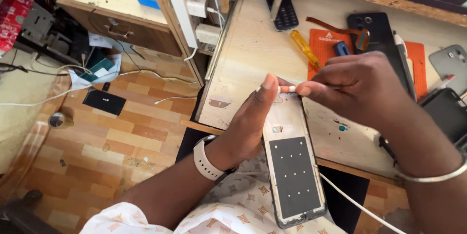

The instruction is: The person cleans the back of a disassembled smartphone with a toothbrush and then uses a blue precision screwdriver to remove screws from the device's internal frame.

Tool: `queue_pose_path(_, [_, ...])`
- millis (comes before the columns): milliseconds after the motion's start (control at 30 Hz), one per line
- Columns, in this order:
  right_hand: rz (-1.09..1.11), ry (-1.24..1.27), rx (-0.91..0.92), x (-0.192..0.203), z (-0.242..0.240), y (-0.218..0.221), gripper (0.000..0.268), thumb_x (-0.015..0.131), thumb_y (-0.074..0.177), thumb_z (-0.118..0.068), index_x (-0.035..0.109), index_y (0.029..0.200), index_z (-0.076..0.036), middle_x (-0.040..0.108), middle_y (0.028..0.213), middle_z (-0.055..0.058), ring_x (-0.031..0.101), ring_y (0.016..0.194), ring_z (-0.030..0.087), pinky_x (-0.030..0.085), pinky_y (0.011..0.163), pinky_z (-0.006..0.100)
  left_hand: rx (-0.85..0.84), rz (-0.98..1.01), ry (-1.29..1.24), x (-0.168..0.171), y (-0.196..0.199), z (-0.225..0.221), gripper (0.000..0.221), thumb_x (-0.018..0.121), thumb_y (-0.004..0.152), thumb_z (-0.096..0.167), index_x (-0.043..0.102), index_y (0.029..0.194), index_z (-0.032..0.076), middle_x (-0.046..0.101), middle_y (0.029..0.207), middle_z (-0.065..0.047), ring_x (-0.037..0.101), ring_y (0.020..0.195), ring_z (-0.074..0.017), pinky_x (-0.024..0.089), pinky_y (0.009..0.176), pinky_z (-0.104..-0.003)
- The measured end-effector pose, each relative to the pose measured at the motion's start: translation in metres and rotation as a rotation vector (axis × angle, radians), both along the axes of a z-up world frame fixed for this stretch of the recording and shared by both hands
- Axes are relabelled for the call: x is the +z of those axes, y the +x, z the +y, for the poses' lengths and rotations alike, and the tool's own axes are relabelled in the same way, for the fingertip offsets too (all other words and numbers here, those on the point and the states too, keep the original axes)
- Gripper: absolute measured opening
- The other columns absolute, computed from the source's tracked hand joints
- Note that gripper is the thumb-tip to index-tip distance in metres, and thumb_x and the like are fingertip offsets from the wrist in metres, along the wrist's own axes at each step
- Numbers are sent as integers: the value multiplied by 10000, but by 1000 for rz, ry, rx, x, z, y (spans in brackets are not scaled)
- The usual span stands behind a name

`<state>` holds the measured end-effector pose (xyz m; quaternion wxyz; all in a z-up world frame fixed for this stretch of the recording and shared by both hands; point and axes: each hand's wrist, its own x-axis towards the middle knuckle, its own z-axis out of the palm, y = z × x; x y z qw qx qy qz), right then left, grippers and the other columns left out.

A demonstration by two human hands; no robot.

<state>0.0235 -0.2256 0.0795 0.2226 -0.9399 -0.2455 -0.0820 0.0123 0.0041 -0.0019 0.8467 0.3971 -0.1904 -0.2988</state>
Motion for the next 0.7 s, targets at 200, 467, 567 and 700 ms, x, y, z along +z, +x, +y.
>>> queue_pose_path(200, [37, -23, -29, 8, -8, -3, 349, 806, 840, -315, 712, 690, -15, 508, 534, 102, 447, 437, 201, 355, 445, 385, 446, -731, 316, 8, -2, 3, 340, 456, 1131, 243, 511, 1359, -3, 560, 1064, -70, 540, 946, -129, 496, 871, -276])
queue_pose_path(467, [203, -49, -243, 13, -15, -6, 404, 796, 806, -355, 697, 643, 1, 529, 475, 89, 451, 389, 200, 362, 404, 405, 236, -10, 12, 25, -9, -2, 350, 507, 941, 88, 492, 1257, -60, 631, 1062, -117, 609, 945, -132, 527, 872, -283])
queue_pose_path(567, [0, -34, -38, 6, -12, -6, 415, 765, 929, -342, 684, 693, -10, 525, 565, 80, 434, 464, 163, 375, 467, 359, 298, 39, -69, 24, -10, -4, 369, 495, 917, 108, 449, 1256, -29, 644, 1058, -126, 629, 915, -153, 551, 845, -306])
queue_pose_path(700, [419, -188, -373, 24, -26, -10, 449, 835, 830, -421, 739, 685, -7, 535, 494, 114, 448, 424, 205, 367, 427, 397, 429, -71, 29, 24, -13, -1, 376, 498, 992, 167, 441, 1315, -17, 596, 1079, -106, 599, 922, -136, 543, 824, -294])
